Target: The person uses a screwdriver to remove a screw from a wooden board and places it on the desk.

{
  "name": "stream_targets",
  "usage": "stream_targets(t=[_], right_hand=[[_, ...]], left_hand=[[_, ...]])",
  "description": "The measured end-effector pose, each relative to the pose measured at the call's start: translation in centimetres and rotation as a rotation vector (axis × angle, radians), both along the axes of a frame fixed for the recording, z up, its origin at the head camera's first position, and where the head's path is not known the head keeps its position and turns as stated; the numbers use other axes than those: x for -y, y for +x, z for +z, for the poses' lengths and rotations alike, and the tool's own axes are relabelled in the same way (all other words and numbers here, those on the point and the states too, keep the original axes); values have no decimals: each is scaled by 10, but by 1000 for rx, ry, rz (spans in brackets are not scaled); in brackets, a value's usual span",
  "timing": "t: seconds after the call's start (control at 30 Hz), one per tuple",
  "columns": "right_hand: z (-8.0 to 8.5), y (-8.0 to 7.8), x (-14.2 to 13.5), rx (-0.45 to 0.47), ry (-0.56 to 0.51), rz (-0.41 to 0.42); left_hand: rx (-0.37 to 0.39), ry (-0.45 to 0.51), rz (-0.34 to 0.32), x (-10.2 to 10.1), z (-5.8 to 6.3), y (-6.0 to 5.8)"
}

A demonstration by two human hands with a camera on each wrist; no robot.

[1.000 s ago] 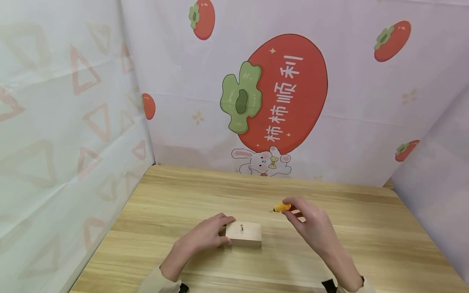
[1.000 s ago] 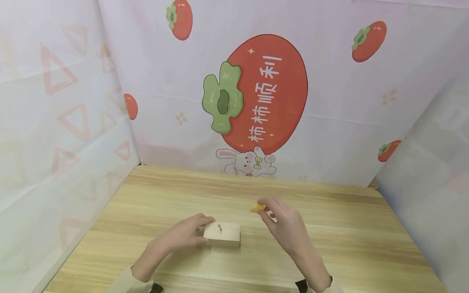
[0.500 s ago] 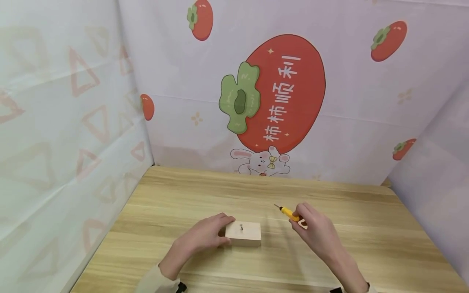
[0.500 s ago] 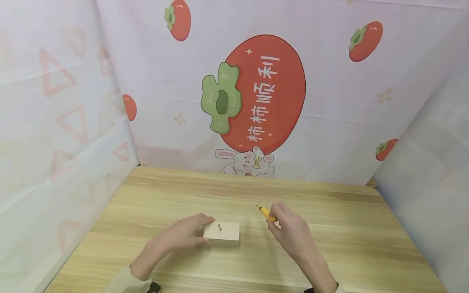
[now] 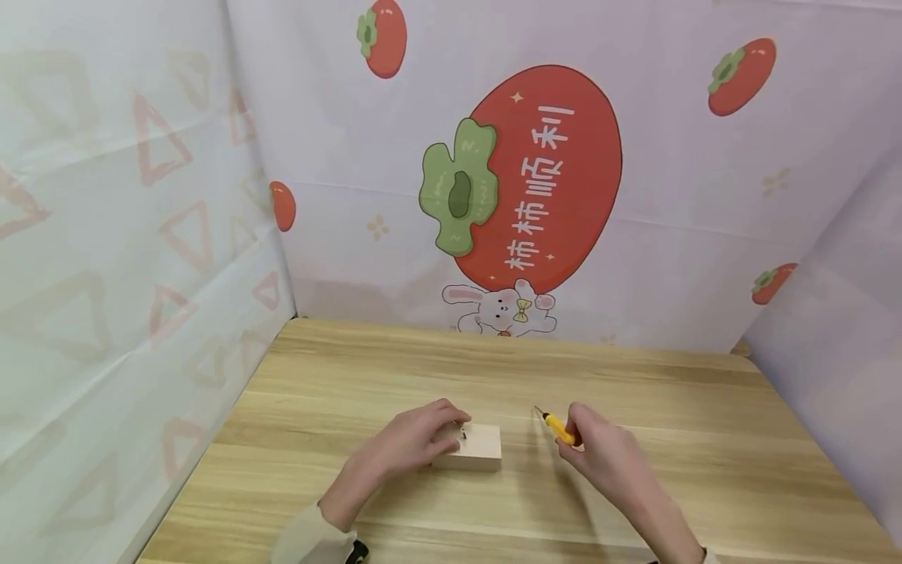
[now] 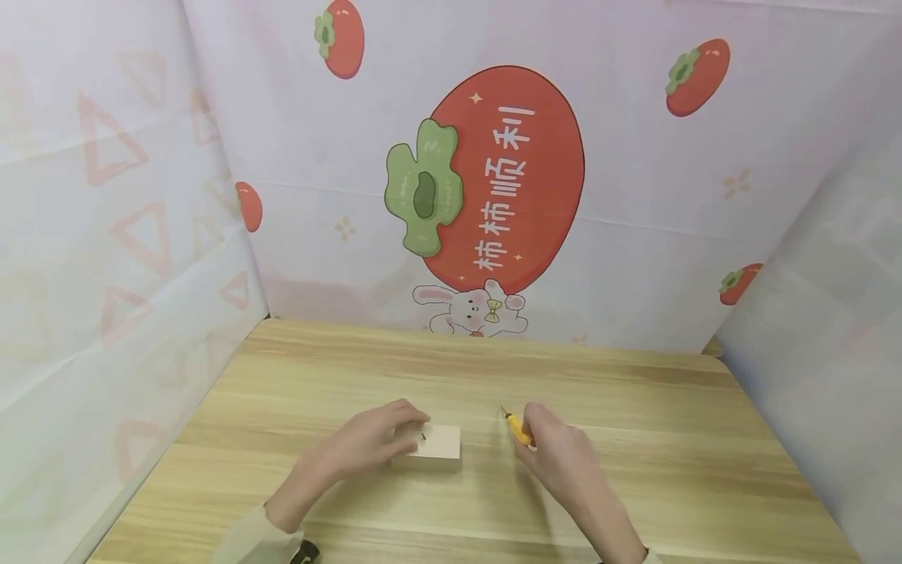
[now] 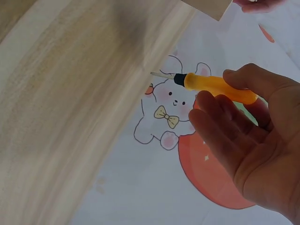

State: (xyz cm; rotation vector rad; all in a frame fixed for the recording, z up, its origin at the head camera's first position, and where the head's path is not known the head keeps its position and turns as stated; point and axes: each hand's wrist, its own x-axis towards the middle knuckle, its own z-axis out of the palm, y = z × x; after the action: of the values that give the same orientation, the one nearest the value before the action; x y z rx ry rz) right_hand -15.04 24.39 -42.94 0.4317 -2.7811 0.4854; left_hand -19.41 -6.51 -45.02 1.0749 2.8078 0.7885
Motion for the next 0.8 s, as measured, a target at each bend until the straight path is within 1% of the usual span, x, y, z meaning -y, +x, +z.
stream_targets(t=[0.1,0.2,0.3,0.4,0.47,0.6,0.7,0.8], right_hand=[[-3,0,1,40,1,-10],[-5,0,1,90,8,-25],[-7,3,2,126,59,-26],[-8,6,3,128,114,-22],[-9,7,4,123,114,-33],[-9,9,5,126,72,-63],[-9,10,4,143,46,-70],[-9,11,3,146,50,-66]], left_hand=[[-65,19,-16,-3,-4,-3],[-108,37,-30,-4,-8,-6],[-138,50,-43,-5,-9,-8],[-163,53,-45,-6,-9,-8],[-173,46,-38,-6,-8,-8],[-175,37,-22,-10,-4,-6],[-169,35,-3,-13,-1,-5],[-145,38,28,-17,1,-4]])
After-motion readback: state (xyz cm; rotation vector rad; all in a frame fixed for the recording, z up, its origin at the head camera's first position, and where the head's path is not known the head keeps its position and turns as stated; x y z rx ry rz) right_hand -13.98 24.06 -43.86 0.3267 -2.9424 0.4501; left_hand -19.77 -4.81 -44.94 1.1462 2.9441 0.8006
